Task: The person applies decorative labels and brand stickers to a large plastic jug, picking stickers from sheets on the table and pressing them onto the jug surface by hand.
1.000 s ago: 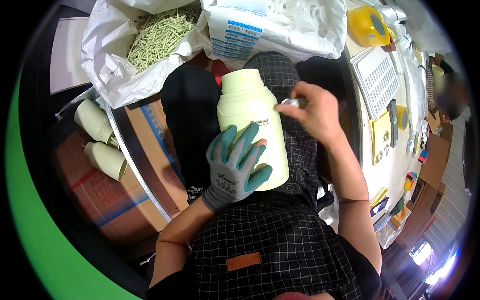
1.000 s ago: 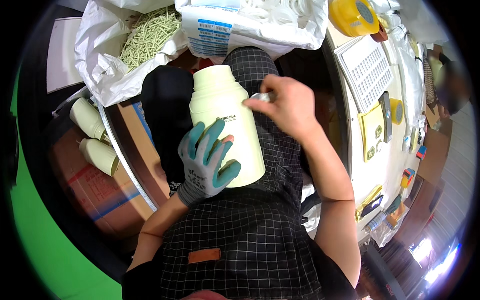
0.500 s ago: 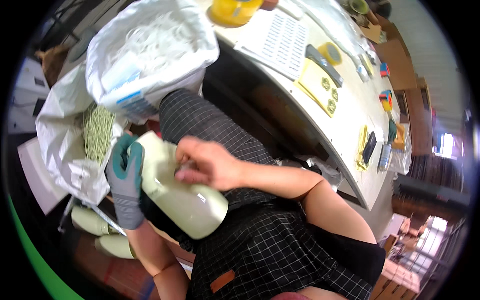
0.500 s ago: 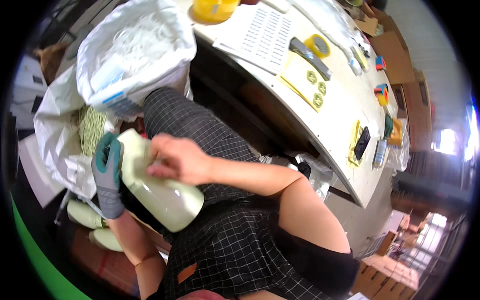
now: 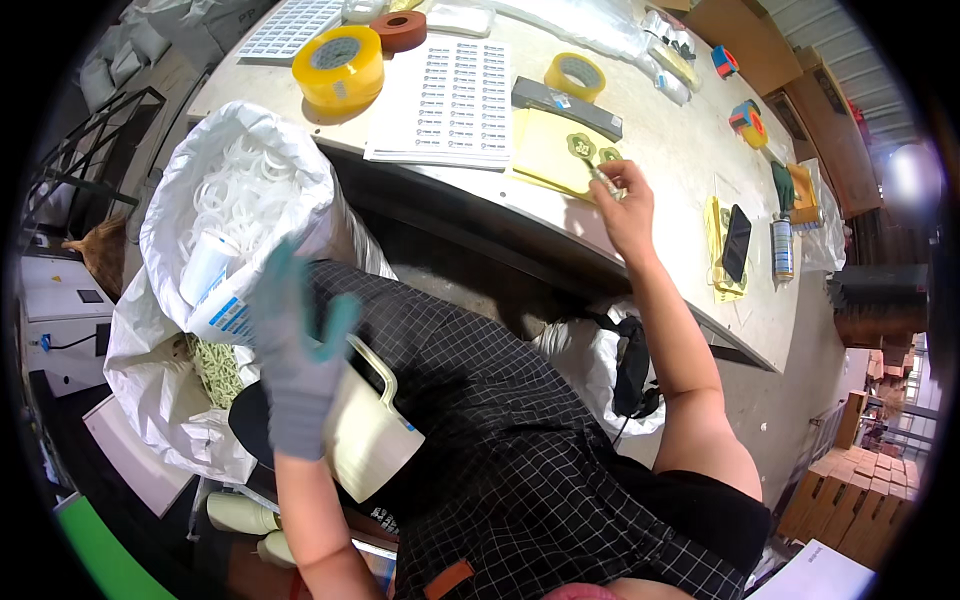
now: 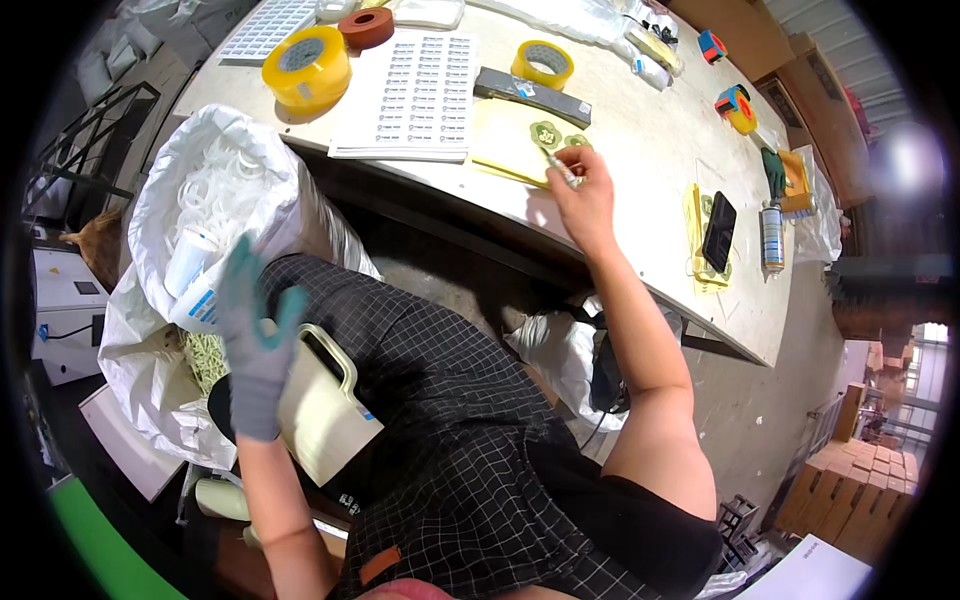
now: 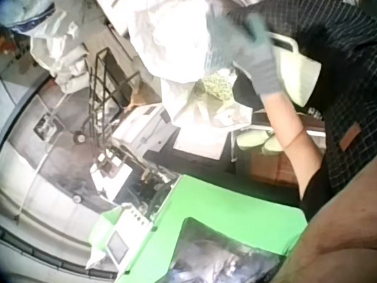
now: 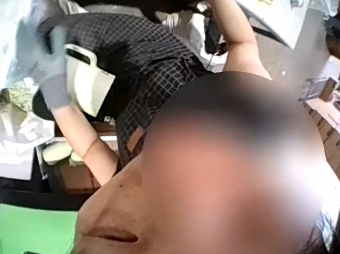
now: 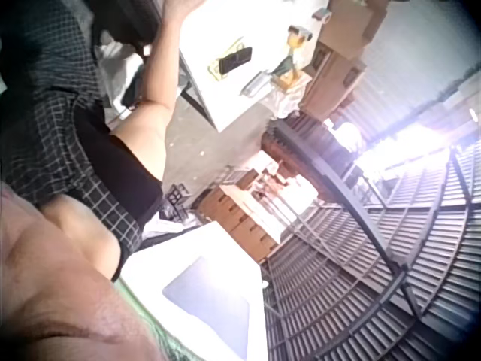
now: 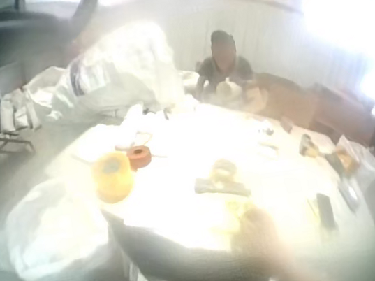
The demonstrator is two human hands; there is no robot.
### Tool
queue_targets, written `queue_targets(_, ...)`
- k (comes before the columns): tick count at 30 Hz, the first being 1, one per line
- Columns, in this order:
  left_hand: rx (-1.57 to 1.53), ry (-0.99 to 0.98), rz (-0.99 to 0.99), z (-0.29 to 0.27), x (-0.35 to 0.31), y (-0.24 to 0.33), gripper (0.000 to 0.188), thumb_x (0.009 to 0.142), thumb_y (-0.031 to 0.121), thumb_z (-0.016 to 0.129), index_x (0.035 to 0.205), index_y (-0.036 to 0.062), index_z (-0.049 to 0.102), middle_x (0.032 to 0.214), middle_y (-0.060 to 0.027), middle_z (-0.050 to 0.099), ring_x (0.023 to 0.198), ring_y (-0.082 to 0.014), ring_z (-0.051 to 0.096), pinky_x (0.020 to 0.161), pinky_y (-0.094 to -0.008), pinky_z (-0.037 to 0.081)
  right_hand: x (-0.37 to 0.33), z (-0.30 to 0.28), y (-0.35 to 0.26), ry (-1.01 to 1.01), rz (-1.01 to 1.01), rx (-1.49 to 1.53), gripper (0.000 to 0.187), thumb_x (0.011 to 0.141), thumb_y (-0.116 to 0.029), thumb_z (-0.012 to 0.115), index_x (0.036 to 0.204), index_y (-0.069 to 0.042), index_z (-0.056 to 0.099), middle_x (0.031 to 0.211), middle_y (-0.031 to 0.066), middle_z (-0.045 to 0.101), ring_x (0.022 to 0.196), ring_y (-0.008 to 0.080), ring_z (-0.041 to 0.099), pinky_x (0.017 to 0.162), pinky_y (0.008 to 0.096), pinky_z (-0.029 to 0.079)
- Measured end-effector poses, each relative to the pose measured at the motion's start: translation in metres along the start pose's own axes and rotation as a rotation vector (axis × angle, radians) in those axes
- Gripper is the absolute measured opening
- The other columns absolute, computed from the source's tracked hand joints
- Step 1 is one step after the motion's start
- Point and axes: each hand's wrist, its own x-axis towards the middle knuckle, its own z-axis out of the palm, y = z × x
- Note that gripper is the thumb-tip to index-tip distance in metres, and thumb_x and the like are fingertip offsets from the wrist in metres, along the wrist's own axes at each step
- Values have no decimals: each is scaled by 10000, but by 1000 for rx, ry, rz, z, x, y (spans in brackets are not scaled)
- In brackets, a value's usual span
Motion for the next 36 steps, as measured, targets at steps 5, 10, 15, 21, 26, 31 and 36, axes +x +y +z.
queue_targets(5,104,-308,550,139,82,96,815,950,603,588,1535,47,482,1663,-171,372,1545,-399,315,1283,-546,215,15,0,15,34,-106,-353,143,864,-171,801,953,-90,724,961,85,657,931,307,633,811,394,535)
queue_targets(10,78,-368,544,247,112,121,786,933,587,641,1544,114,492,1633,-136,411,1536,-361,329,1287,-543,185,15,5,25,-42,-223,-405,146,800,-162,804,908,-101,727,958,70,642,948,296,624,788,408,544)
queue_targets(15,81,-351,576,260,107,117,759,931,585,646,1517,117,532,1611,-126,444,1526,-354,347,1284,-551,192,24,9,33,-5,-207,-445,136,828,-183,783,946,-126,749,974,59,639,975,272,628,775,407,551)
queue_targets(21,97,-357,559,258,108,120,755,928,588,646,1510,120,537,1617,-126,436,1512,-355,363,1281,-549,201,41,3,37,-148,-106,-321,240,897,-193,740,1132,-187,786,1012,68,648,981,258,650,790,379,566)
queue_targets(26,109,-384,539,258,111,123,769,930,583,642,1532,122,512,1633,-112,422,1532,-344,336,1282,-556,193,63,-6,29,255,146,278,290,973,-104,689,1256,-76,751,990,87,627,877,182,612,758,310,517)
queue_targets(31,-237,-359,309,208,110,132,885,732,573,863,1377,67,530,1458,-224,462,1384,-401,431,1160,-544,349,34,1,-30,133,-421,-102,380,831,-36,788,1204,-113,783,974,85,623,809,240,583,691,340,500)
queue_targets(36,-1469,-527,-620,104,83,72,451,995,152,731,1383,1,557,1148,-67,708,972,-116,695,803,-262,592,3,27,-94,-32,-746,-91,485,719,-40,831,1182,-177,795,920,29,616,761,218,577,621,338,491)
